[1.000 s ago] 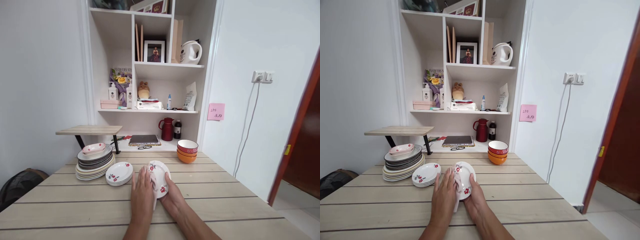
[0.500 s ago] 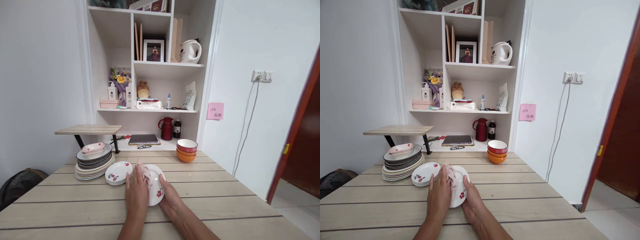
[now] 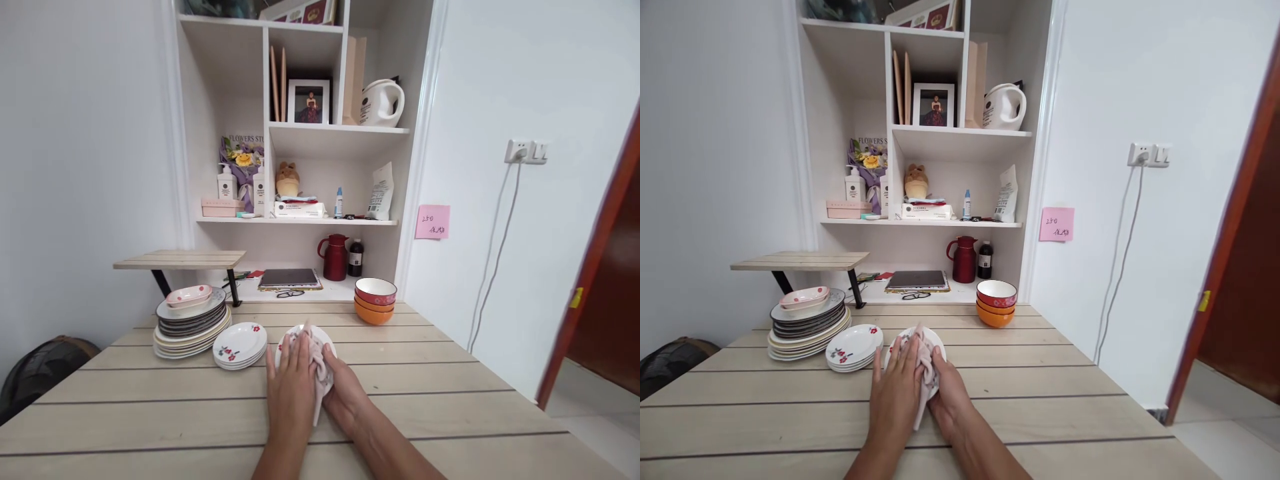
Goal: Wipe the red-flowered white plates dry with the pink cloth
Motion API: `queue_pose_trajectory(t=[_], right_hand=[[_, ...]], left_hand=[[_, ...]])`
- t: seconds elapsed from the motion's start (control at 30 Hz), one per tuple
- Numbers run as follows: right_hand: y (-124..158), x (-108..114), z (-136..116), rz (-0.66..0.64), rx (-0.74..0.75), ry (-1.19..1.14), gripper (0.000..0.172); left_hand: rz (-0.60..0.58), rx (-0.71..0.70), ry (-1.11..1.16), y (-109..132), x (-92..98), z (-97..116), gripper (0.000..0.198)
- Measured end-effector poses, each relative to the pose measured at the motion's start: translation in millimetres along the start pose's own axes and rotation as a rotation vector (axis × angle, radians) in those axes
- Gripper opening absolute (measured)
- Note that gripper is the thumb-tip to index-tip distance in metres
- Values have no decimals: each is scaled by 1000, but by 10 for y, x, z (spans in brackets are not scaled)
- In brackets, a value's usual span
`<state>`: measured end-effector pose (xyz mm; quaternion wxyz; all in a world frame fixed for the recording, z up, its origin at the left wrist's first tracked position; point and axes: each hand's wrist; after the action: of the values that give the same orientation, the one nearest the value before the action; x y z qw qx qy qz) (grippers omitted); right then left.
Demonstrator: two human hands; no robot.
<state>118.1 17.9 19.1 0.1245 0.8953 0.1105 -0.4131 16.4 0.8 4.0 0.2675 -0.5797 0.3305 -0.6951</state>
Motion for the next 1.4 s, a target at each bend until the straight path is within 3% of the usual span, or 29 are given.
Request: queue_pose_trajectory(t=[0.17,0.27,0.37,0.53,0.73,0.9,1.07,1.23,1.33,1.4], right_hand=[[-21,-6,-70,35,21,-87,41],[-10,-1,-103,9,41,-71,45],[9,-3,-115,21,125,-42,42],[106,-47,-176,94,216,228,46],[218,-19,-376,-29,168,459,44],[233,-1,-390,-58,137,430,44],[221,-131,-113,-202,99,177,60],[74,-74,53,28,178,148,51],[29,9,-68,113,258,221,50],[56,44,-217,88,306,364,49]], left_hand=[[78,104,20,3,-17,-36,48],[121,199,167,34,-83,-77,48],[92,368,465,39,-133,-87,50],[-81,644,1033,-33,-78,-30,62],[-164,884,1485,-95,110,21,61],[-282,955,1571,-80,137,-47,58],[-81,1088,1526,-57,44,-155,56],[-40,990,1450,-34,19,-94,52],[-67,951,1430,-46,22,0,52],[-68,959,1449,-65,32,42,56]])
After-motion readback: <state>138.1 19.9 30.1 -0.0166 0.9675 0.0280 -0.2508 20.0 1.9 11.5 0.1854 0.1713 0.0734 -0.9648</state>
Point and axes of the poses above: each hand's wrist, its own y-axis away from the middle knuckle, its own x-axis out of the back of the hand, z = x × y, and after that the axes turned 1 degree about z, right-handed
